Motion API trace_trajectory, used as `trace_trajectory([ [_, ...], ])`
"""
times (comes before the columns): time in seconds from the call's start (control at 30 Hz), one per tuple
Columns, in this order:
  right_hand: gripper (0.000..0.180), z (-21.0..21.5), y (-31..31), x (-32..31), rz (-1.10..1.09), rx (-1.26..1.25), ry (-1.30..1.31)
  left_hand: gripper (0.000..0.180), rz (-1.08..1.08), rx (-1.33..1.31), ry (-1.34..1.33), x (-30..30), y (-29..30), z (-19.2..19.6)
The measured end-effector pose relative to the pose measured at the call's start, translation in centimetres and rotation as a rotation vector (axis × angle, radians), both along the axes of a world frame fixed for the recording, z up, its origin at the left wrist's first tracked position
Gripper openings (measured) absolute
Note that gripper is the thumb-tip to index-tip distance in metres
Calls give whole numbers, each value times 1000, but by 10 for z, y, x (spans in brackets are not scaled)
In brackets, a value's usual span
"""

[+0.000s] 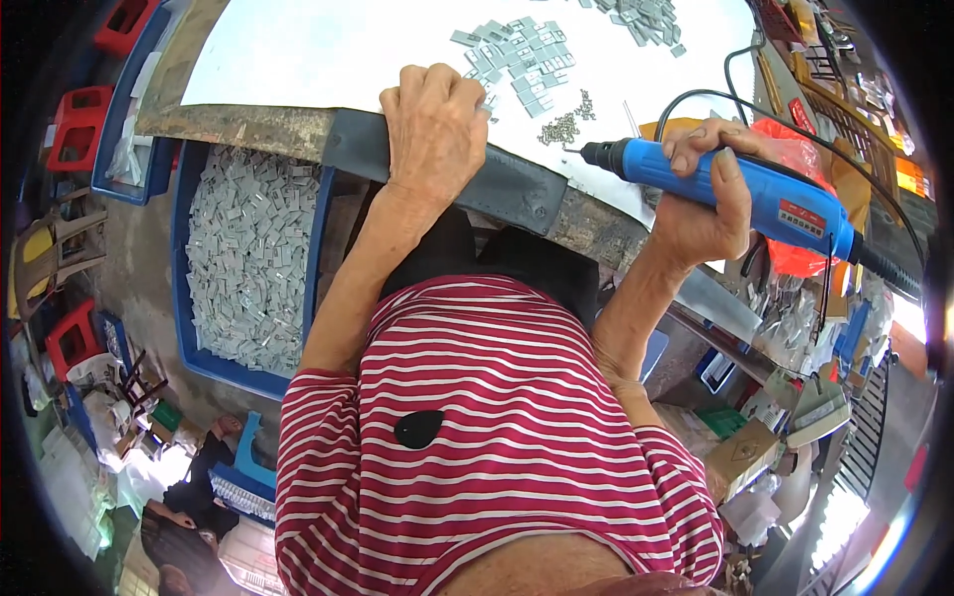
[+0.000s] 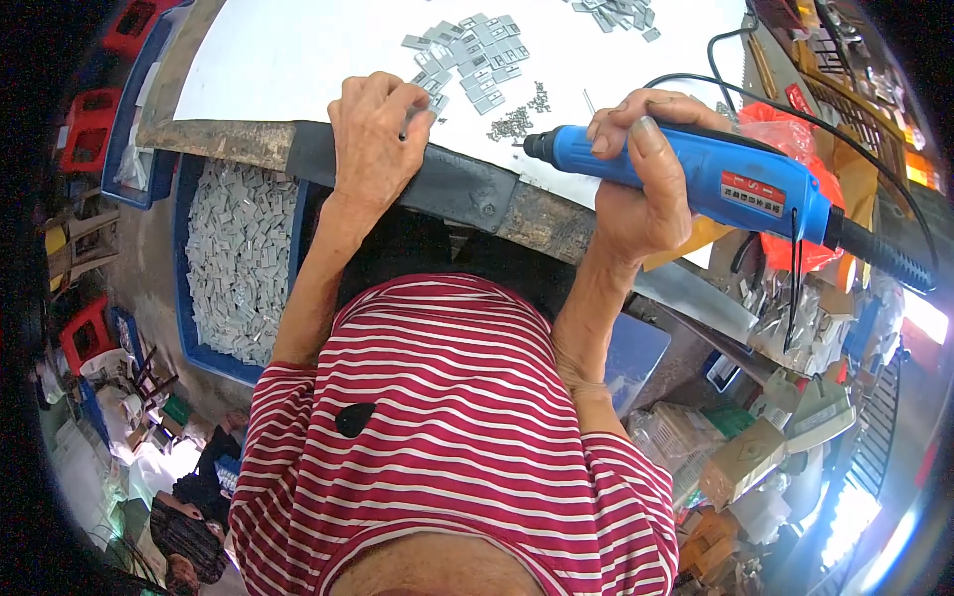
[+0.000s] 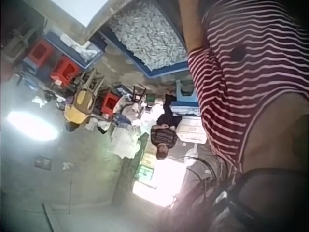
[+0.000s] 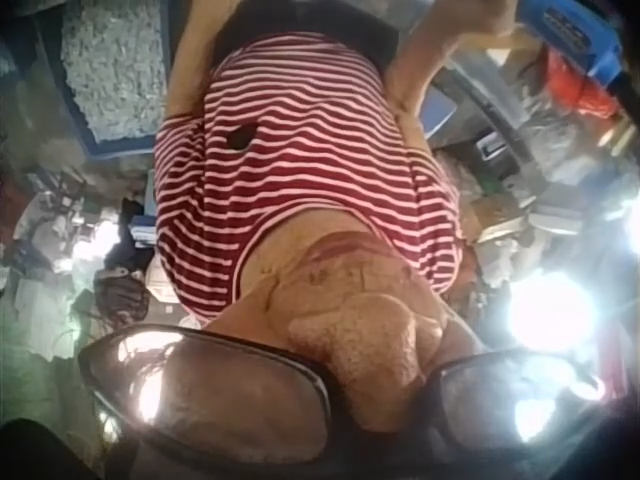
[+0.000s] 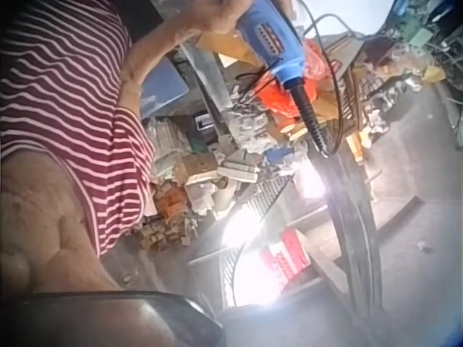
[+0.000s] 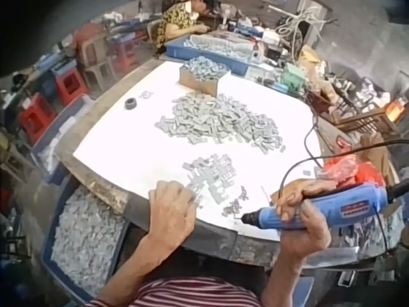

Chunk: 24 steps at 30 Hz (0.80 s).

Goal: Assembling small metal components using an electric screwdriver.

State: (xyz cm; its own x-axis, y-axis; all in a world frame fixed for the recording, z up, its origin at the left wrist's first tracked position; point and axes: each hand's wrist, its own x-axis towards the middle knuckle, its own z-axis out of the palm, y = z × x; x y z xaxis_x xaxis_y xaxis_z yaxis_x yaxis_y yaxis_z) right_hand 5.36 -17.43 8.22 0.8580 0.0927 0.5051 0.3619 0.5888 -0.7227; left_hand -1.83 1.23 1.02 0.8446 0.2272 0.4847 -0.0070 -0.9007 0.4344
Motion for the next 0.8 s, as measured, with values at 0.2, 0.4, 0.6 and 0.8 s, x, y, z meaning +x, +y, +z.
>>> trace_trajectory([
  [0.2,24,1,-3,0,-5,-2,2,10,-22,2,3,1,-2,-1],
  [0.4,25,1,-5,0,-23,11,15,10,-48,-20,0,2,-5,0],
  [0.6,22,0,0,1,-75,-10,-1,10,-78,-16,27,3,-7,-2],
  [0.8,21,2,10,-1,-124,-78,-7,11,-77,-1,-21,5,-9,-1],
])
